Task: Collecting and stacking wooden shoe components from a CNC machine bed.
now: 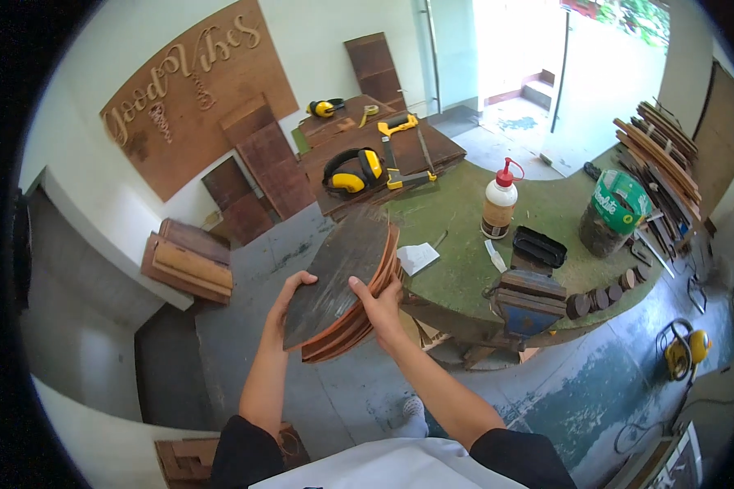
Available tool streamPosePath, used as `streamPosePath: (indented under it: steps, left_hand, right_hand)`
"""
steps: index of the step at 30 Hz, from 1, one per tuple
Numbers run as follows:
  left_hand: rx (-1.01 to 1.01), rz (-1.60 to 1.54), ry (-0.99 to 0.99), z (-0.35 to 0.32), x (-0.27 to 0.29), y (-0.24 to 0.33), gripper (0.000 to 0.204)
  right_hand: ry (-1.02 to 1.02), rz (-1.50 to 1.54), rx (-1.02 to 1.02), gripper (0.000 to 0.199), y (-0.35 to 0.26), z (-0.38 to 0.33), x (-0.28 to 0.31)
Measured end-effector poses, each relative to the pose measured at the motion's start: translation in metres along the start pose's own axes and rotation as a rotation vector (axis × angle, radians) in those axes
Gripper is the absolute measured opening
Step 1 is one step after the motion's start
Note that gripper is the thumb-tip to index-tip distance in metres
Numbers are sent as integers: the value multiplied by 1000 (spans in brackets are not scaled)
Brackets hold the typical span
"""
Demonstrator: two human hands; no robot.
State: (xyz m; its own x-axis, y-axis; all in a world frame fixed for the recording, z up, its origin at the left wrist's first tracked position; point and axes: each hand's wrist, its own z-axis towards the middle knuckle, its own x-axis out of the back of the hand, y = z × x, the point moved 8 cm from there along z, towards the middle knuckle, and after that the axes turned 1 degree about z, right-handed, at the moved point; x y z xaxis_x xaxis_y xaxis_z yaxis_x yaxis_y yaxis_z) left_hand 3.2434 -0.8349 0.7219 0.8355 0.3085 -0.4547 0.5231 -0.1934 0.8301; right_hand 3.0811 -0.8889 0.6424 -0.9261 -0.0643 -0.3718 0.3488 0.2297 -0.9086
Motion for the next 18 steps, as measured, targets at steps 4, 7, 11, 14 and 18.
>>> streamPosePath:
  steps: [4, 7, 11, 14, 18]
  left_hand:
    - [191, -7, -28, 23, -16, -4, 39]
    - [149, -4, -17, 34, -23, -1, 39]
    - [227, 112, -66, 61, -28, -1, 40]
    - [210, 125, -105, 80, -42, 4, 42]
    - [231, 416, -62, 127, -42, 11, 49]
  right_hand:
    - [9, 34, 47, 98, -4, -8, 8]
    - [-14, 278, -139, 94, 25, -29, 10]
    - [-153, 330, -262, 86, 15, -38, -21]
    - [-59, 425, -160, 86, 7, -15, -20]
    - [-2, 579, -236, 81, 40, 5, -10]
